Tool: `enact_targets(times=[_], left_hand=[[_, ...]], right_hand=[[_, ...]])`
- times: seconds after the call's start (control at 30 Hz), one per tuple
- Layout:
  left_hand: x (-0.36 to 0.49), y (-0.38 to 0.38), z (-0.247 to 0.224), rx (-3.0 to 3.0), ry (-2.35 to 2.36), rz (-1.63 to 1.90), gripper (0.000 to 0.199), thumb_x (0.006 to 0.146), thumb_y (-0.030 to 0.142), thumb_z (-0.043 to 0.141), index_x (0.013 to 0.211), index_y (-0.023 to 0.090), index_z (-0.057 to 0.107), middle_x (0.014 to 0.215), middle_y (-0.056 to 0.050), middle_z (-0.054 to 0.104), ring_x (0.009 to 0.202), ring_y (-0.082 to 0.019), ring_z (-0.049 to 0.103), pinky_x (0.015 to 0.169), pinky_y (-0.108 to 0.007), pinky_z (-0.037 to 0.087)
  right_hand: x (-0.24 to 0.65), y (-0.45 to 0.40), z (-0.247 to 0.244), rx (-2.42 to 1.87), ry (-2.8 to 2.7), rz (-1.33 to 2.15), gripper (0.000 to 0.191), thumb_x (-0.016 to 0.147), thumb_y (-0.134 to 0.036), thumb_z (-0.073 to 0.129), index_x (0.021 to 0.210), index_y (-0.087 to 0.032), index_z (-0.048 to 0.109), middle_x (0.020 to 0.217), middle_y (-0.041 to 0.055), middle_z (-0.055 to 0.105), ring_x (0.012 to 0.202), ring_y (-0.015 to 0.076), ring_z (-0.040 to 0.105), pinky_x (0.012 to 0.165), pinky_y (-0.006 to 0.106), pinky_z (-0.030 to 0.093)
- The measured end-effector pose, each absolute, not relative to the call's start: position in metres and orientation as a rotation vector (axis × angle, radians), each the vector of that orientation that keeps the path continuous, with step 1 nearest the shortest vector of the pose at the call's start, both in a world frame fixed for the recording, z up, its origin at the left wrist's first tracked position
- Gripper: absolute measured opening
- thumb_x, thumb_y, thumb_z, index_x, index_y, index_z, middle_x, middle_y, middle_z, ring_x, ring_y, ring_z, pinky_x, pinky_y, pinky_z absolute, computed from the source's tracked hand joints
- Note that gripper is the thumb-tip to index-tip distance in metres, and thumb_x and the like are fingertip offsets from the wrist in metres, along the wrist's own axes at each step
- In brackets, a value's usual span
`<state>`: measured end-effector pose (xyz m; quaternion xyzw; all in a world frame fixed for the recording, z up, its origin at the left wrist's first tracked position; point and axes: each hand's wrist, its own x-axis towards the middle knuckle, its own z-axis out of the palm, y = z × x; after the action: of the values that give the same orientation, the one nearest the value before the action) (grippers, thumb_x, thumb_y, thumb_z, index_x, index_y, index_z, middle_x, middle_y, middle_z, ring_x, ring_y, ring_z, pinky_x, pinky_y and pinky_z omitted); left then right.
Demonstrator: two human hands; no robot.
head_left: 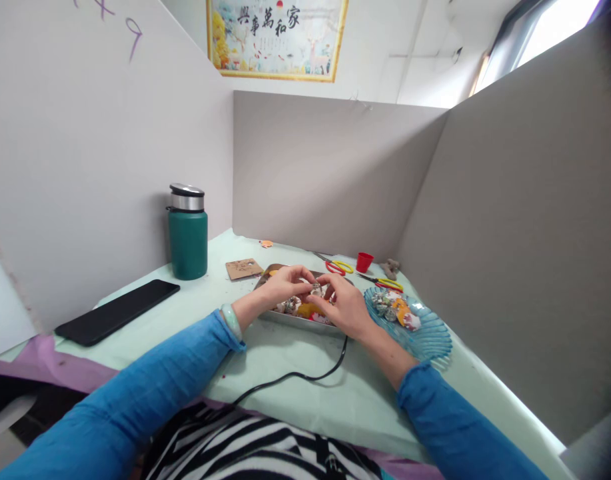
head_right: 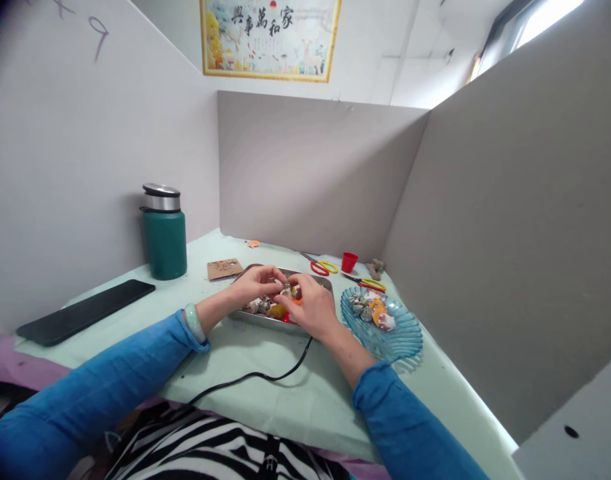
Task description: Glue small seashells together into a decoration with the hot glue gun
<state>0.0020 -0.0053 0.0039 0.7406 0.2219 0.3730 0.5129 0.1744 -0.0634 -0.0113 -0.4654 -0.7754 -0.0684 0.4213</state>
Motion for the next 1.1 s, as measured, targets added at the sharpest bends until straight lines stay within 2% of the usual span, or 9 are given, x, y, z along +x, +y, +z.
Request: enact_targets(times=[0.3, 0.63, 1.1], left_hand=[[0.0012, -0.0018, 0.0015, 1.781, 0.553, 0.859, 0.034, 0.069, 0.036, 0.069, 0.088, 0.012, 0.055, 0.063, -0.001, 0.060, 0.060, -0.014, 0.062, 0.058, -0.024, 0.047], [0.0007, -0.0045, 0.0039, 1.789, 0.555, 0.862, 0.034, 0.071, 0.039, 0.067, 0.086, 0.011, 0.056, 0.059, -0.002, 0.060, 0.058, -0.013, 0.061, 0.055, -0.022, 0.046], [0.0016, -0.0030, 0.0026, 1.795, 0.534, 0.875, 0.031, 0.073, 0.037, 0.066, 0.086, 0.010, 0.056, 0.059, -0.002, 0.061, 0.056, -0.012, 0.060, 0.054, -0.022, 0.045]], right_hand=[[0.1728, -0.0656, -0.0094, -1.182, -1.975, -0.175, 0.025, 0.080, -0.037, 0.059, 0.099, -0.022, 0.056, 0.092, 0.0034, 0.063, 0.068, 0.0145, 0.058, 0.063, 0.026, 0.043], [0.1740, -0.0646, -0.0110, -1.175, -1.976, -0.186, 0.023, 0.080, -0.035, 0.058, 0.099, -0.021, 0.056, 0.091, 0.0034, 0.063, 0.068, 0.0138, 0.057, 0.063, 0.026, 0.043], [0.1743, -0.0654, -0.0094, -1.210, -1.985, -0.164, 0.026, 0.081, -0.038, 0.057, 0.101, -0.021, 0.055, 0.093, 0.0025, 0.062, 0.069, 0.0136, 0.056, 0.064, 0.026, 0.042]])
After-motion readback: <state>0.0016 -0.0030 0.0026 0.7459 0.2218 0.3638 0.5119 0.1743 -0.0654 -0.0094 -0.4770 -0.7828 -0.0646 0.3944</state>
